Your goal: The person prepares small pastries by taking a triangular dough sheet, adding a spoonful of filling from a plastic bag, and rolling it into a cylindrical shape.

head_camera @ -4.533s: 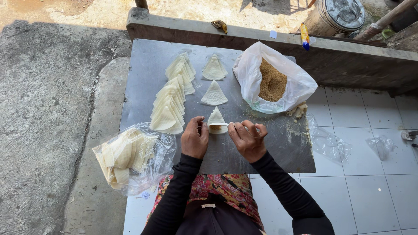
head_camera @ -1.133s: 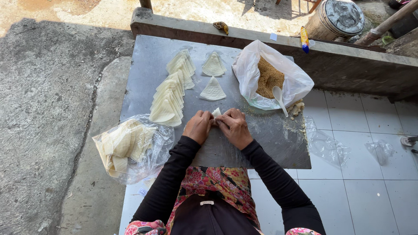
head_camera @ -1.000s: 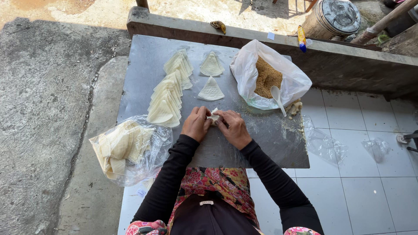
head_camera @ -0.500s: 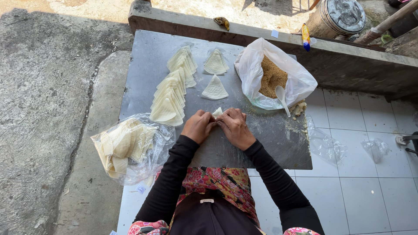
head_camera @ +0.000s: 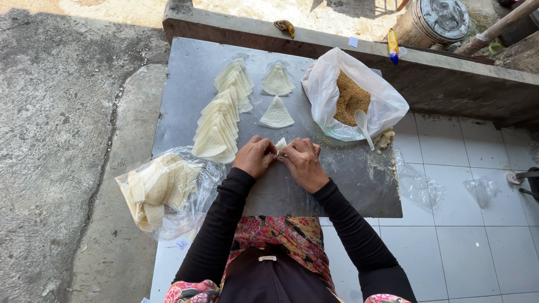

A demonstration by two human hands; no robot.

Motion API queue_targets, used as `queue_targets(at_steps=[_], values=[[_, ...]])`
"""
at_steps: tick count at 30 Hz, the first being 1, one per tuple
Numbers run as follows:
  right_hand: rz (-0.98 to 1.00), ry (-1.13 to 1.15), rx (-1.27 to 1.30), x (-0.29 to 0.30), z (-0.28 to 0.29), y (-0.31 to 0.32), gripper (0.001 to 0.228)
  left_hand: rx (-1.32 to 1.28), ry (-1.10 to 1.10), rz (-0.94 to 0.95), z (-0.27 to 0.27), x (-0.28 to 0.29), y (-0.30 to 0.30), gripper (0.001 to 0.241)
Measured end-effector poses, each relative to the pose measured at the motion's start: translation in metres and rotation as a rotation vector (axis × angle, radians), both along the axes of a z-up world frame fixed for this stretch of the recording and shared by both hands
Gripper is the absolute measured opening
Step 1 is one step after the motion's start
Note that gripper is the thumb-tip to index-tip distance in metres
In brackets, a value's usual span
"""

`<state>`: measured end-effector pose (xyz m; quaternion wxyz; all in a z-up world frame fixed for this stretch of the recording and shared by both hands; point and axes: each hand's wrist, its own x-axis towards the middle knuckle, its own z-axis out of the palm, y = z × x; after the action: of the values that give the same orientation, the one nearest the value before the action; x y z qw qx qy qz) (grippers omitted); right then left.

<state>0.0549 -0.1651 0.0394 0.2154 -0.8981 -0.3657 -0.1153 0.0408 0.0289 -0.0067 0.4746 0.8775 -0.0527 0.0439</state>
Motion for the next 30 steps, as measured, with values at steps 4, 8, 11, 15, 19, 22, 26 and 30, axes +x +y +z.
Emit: queue_targets(at_steps=[4, 8, 11, 15, 19, 22, 26, 30], values=[[0.001, -0.119, 0.036, 0.0, -0.008, 0.003, 0.016, 0.048, -0.041, 0.045, 0.003, -0.004, -0.002, 0.019], [0.002, -0.171, 0.036, -0.003, -0.008, 0.001, 0.022, 0.096, -0.11, 0.085, 0.003, -0.004, -0.007, 0.019], [-0.011, -0.175, -0.001, -0.004, -0.006, 0.001, 0.021, 0.104, -0.091, 0.116, 0.004, -0.005, -0.011, 0.019], [-0.065, -0.226, -0.011, -0.005, -0.008, 0.006, 0.018, 0.069, -0.093, 0.162, 0.006, -0.008, -0.013, 0.018], [-0.089, -0.267, -0.036, -0.001, -0.011, 0.009, 0.019, 0.055, -0.11, 0.156, 0.007, -0.009, -0.011, 0.016], [-0.089, -0.304, -0.066, -0.01, -0.01, 0.009, 0.022, 0.098, -0.116, 0.164, 0.008, -0.009, -0.013, 0.017], [-0.098, -0.404, -0.202, -0.025, -0.006, 0.006, 0.037, 0.139, -0.133, 0.228, 0.009, -0.006, -0.019, 0.016], [-0.15, -0.416, -0.316, -0.022, -0.013, 0.01, 0.047, 0.07, -0.112, 0.293, 0.009, -0.007, -0.023, 0.016]])
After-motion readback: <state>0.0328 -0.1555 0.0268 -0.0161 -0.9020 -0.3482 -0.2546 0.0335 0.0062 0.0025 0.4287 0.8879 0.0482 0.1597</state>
